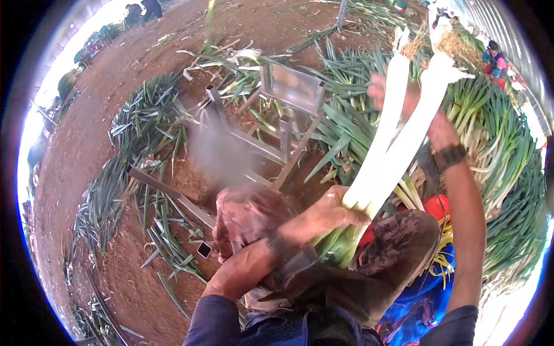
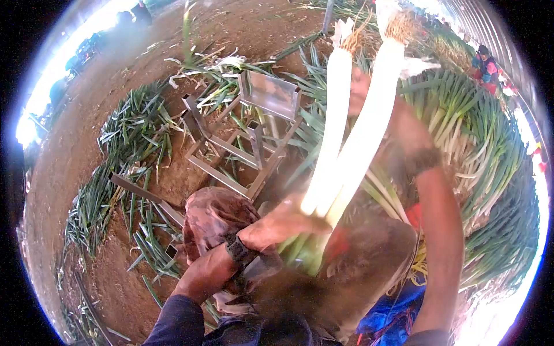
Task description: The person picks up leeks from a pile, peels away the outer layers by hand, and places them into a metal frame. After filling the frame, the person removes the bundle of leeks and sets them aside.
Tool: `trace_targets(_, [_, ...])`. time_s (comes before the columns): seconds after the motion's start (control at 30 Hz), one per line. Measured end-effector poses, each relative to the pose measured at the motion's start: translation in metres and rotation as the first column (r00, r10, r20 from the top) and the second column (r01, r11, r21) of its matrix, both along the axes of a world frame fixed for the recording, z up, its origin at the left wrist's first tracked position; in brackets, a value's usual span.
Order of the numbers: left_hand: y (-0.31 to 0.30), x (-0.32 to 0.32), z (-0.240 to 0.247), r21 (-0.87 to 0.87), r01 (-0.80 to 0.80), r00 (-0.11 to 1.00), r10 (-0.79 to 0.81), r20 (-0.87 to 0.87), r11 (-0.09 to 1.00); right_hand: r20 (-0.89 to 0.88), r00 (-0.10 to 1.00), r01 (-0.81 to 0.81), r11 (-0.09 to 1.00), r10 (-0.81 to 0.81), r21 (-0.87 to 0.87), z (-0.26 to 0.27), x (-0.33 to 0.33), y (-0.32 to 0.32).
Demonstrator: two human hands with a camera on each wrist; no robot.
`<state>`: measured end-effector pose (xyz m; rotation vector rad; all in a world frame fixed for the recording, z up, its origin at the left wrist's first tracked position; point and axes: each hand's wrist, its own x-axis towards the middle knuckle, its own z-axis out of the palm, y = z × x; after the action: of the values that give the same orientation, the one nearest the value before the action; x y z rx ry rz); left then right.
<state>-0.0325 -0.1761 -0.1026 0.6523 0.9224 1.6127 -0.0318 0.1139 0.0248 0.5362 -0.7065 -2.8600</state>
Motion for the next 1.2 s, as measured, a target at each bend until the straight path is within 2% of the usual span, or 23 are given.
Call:
trace_targets(0.03, [0.006,0.001,-0.007,-0.025,-0.059,0.994,0.057,-0.095,0.998,-0.1,0.977,-0.107,0.838,0.188,0.535,-0.025,0.005,-0.005])
trace_targets(0.07, [0.008,0.001,-0.006,-0.039,-0.08,0.987,0.074,-0.14,0.996,-0.078,0.918,-0.097,0.411,0.389,0.906,-0.048,0.014,-0.013])
trace_targets(0.1, [0.009,0.001,-0.006,-0.053,-0.101,0.979,0.089,-0.184,0.994,0.059,0.844,0.018,-0.137,0.533,0.99,-0.061,0.026,-0.024])
trace_targets(0.2, [0.005,-0.001,0.004,0.029,-0.072,0.991,0.075,-0.108,0.997,-0.249,0.707,0.237,0.11,0.662,0.965,-0.044,0.051,-0.071])
trace_targets(0.23, [0.006,0.0,0.004,0.076,-0.058,0.993,0.065,-0.099,0.995,-0.389,0.507,0.489,0.114,0.769,0.865,-0.049,0.052,-0.073])
trace_targets(0.3, [0.008,0.001,0.003,0.066,-0.036,0.988,0.045,-0.147,0.997,-0.15,0.763,0.407,-0.286,0.628,0.868,-0.028,0.07,-0.099])
trace_targets(0.33, [0.009,0.002,0.005,0.035,-0.018,0.983,0.024,-0.182,0.999,-0.159,0.906,0.289,-0.301,0.392,0.909,-0.029,0.074,-0.117])
trace_targets(0.37, [0.012,0.002,0.012,0.004,-0.009,0.962,0.01,-0.274,1.0,-0.207,0.919,0.301,-0.257,0.334,0.918,-0.028,0.074,-0.121])
trace_targets(0.47, [0.014,0.007,0.028,0.048,-0.015,0.957,0.028,-0.289,0.999,-0.255,0.919,0.348,-0.311,0.302,0.884,-0.018,0.078,-0.112])
trace_targets(0.5, [0.016,0.01,0.036,0.082,-0.056,0.96,0.077,-0.269,0.995,-0.242,0.924,0.353,-0.419,0.295,0.836,-0.012,0.08,-0.104])
trace_targets(0.53, [0.018,0.005,0.038,0.094,-0.062,0.912,0.094,-0.4,0.994,-0.229,0.93,0.353,-0.525,0.287,0.775,0.0,0.085,-0.106])
trace_targets(0.57, [0.02,0.002,0.04,0.155,-0.095,0.893,0.153,-0.424,0.983,-0.252,0.924,0.353,-0.385,0.288,0.853,0.015,0.099,-0.106])
trace_targets(0.7, [0.027,-0.017,0.067,0.193,-0.202,0.87,0.266,-0.415,0.96,-0.31,0.881,0.442,-0.389,0.359,0.808,0.041,0.109,-0.083])
trace_targets(0.77, [0.032,-0.02,0.076,0.283,-0.226,0.869,0.324,-0.373,0.932,-0.376,0.839,0.496,-0.27,0.393,0.825,0.054,0.114,-0.08])
trace_targets(0.83, [0.048,0.003,0.093,0.282,-0.157,0.849,0.275,-0.45,0.947,-0.486,0.712,0.638,-0.178,0.508,0.749,0.052,0.103,-0.082])
trace_targets(0.87, [0.054,0.014,0.095,0.248,0.003,0.843,0.131,-0.521,0.969,-0.507,0.65,0.682,-0.139,0.566,0.718,0.055,0.101,-0.088])
trace_targets(0.9, [0.057,0.016,0.093,0.256,-0.001,0.875,0.124,-0.468,0.967,-0.479,0.741,0.625,-0.222,0.471,0.748,0.063,0.112,-0.099])
trace_targets(0.93, [0.059,0.015,0.091,0.252,-0.002,0.884,0.12,-0.451,0.968,-0.547,0.71,0.69,-0.283,0.443,0.666,0.046,0.095,-0.09])
trace_targets(0.97, [0.061,0.015,0.088,0.243,0.0,0.896,0.108,-0.431,0.97,-0.553,0.709,0.693,-0.285,0.438,0.662,0.052,0.088,-0.08])
trace_targets(1.0, [0.061,0.018,0.087,0.234,0.008,0.897,0.097,-0.431,0.972,-0.519,0.559,0.762,-0.153,0.646,0.629,0.054,0.085,-0.07])
trace_targets(1.1, [0.06,0.017,0.093,0.275,-0.133,0.922,0.22,-0.318,0.952,-0.369,0.831,0.539,-0.441,0.415,0.718,0.072,0.121,-0.105])
trace_targets(1.17, [0.06,0.009,0.099,0.346,-0.096,0.928,0.209,-0.308,0.933,-0.627,0.619,0.785,-0.365,0.472,0.5,0.06,0.107,-0.087])
trace_targets(1.2, [0.056,0.001,0.104,0.285,-0.093,0.889,0.208,-0.409,0.954,-0.586,0.736,0.674,-0.447,0.338,0.588,0.065,0.114,-0.093])
